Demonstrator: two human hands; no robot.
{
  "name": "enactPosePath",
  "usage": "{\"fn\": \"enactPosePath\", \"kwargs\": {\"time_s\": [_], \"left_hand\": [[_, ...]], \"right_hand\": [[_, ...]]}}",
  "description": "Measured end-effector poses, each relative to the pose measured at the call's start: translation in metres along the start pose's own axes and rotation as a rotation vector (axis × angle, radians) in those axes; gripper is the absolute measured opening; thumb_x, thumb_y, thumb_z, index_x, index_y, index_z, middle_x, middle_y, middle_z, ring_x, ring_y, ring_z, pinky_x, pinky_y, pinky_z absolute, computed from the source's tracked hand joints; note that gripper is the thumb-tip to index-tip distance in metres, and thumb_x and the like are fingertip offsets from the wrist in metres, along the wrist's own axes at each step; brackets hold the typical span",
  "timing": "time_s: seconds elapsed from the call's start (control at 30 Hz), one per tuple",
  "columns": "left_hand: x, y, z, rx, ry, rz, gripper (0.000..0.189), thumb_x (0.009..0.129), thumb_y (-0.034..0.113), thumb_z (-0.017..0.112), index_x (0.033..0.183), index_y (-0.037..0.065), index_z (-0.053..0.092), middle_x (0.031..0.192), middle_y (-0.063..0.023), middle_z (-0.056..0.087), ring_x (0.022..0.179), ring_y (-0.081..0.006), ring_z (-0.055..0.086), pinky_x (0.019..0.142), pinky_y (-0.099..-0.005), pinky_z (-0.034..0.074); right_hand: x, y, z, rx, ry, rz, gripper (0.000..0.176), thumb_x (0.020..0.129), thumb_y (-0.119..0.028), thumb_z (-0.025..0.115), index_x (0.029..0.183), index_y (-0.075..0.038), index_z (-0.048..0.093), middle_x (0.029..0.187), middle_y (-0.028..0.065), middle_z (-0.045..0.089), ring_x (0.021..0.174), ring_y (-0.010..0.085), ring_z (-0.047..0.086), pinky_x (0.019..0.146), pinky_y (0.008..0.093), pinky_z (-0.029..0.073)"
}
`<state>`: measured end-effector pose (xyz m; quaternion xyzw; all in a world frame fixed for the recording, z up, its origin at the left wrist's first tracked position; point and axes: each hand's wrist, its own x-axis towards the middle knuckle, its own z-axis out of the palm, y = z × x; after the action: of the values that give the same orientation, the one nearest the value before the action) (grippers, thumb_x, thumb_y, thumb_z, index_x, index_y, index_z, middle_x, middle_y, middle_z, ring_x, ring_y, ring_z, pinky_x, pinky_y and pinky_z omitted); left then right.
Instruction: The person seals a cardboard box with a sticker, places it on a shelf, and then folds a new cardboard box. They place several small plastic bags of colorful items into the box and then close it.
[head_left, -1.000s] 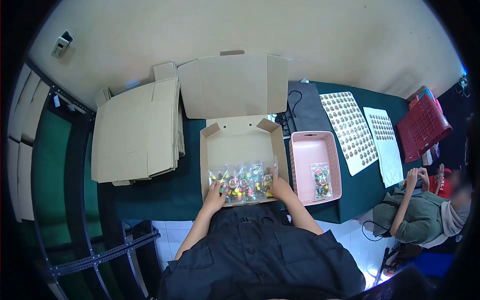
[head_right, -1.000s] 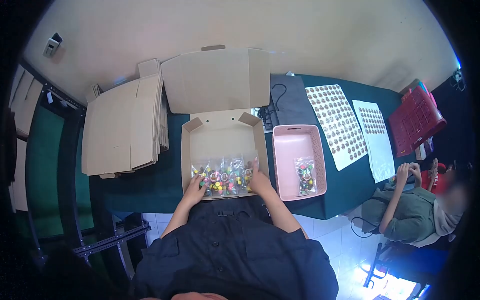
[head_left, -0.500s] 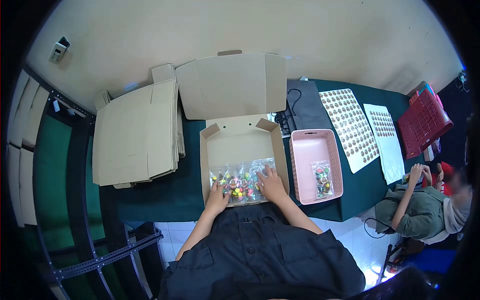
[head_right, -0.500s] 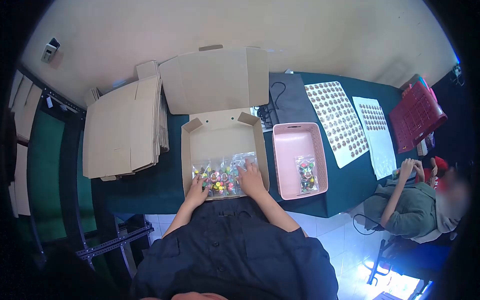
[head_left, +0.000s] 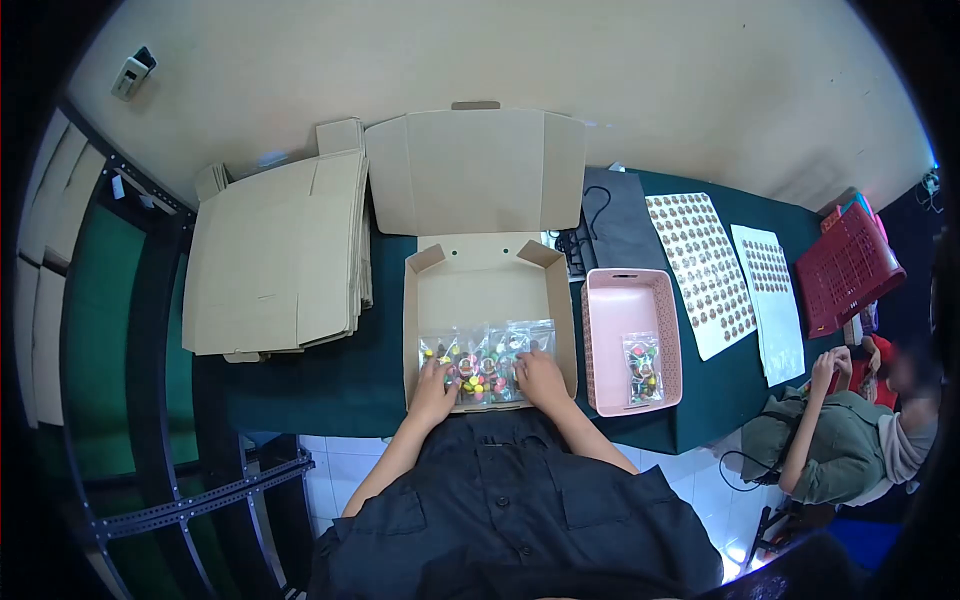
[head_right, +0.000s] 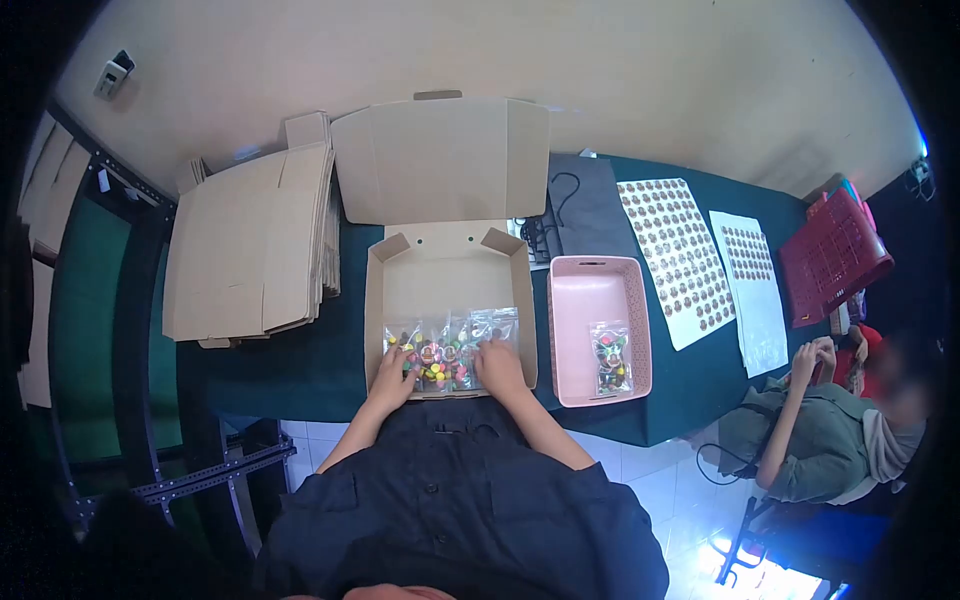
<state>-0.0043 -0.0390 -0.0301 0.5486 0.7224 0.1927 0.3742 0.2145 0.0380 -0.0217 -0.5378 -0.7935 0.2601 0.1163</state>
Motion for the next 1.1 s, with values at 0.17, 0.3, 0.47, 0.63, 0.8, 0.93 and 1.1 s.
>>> {"fn": "enactPosePath", "kwargs": {"time_s": [0.17,0.3,0.47,0.63,0.8,0.93,1.1], "left_hand": [[0.001,0.014,-0.004,-0.049,-0.100,0.293,0.043,0.084,0.024,0.051,0.124,0.011,0.044,0.140,-0.0124,0.029,0.127,-0.0409,0.025,0.103,-0.0501,0.019],[-0.002,0.017,0.000,0.024,-0.196,0.318,0.044,0.086,0.031,0.048,0.125,0.011,0.044,0.138,-0.0123,0.033,0.128,-0.0389,0.024,0.104,-0.0530,0.015],[-0.001,0.016,0.002,0.169,-0.302,0.228,0.046,0.087,0.039,0.043,0.124,0.011,0.046,0.137,-0.0129,0.033,0.128,-0.0339,0.027,0.104,-0.0545,0.013],[-0.001,0.023,-0.007,0.292,-0.295,0.224,0.043,0.086,0.036,0.046,0.121,0.011,0.049,0.135,-0.0135,0.037,0.127,-0.0330,0.030,0.103,-0.0531,0.016],[-0.006,0.023,-0.010,0.158,-0.162,0.325,0.040,0.084,0.028,0.050,0.119,0.008,0.050,0.131,-0.0131,0.042,0.124,-0.0329,0.035,0.104,-0.0482,0.019],[-0.002,0.024,-0.007,0.149,-0.133,0.374,0.038,0.083,0.021,0.052,0.118,0.007,0.049,0.133,-0.0182,0.037,0.125,-0.0354,0.031,0.104,-0.0476,0.019],[0.027,0.031,-0.008,0.153,-0.081,0.411,0.039,0.083,0.018,0.051,0.120,0.006,0.047,0.138,-0.0190,0.028,0.127,-0.0387,0.026,0.104,-0.0486,0.020]], "right_hand": [[-0.002,-0.009,0.008,0.084,-0.172,0.027,0.021,0.078,-0.017,0.053,0.086,-0.001,0.064,0.087,0.0194,0.061,0.084,0.0365,0.057,0.075,0.0431,0.046],[0.001,-0.006,0.006,0.156,-0.257,0.075,0.022,0.079,-0.017,0.053,0.090,-0.001,0.065,0.084,0.0194,0.062,0.081,0.0363,0.059,0.076,0.0413,0.046],[-0.004,0.007,0.011,-0.059,-0.113,-0.008,0.023,0.081,-0.025,0.053,0.098,-0.014,0.065,0.076,0.0157,0.062,0.073,0.0323,0.061,0.067,0.0409,0.048],[-0.007,0.005,0.009,-0.269,-0.179,0.040,0.026,0.084,-0.034,0.049,0.102,-0.023,0.065,0.072,0.0113,0.062,0.067,0.0292,0.061,0.058,0.0408,0.048],[-0.003,-0.004,0.006,-0.135,-0.102,0.082,0.032,0.081,-0.033,0.052,0.106,-0.014,0.062,0.076,0.0142,0.063,0.069,0.0305,0.062,0.061,0.0417,0.049],[-0.005,-0.015,-0.001,0.026,-0.028,0.051,0.045,0.079,-0.023,0.055,0.121,-0.008,0.047,0.089,0.0182,0.059,0.081,0.0330,0.058,0.068,0.0405,0.048],[0.016,-0.017,0.008,0.004,-0.003,-0.189,0.053,0.078,-0.018,0.058,0.126,-0.005,0.040,0.120,0.0189,0.044,0.111,0.0353,0.042,0.092,0.0431,0.035]]}}
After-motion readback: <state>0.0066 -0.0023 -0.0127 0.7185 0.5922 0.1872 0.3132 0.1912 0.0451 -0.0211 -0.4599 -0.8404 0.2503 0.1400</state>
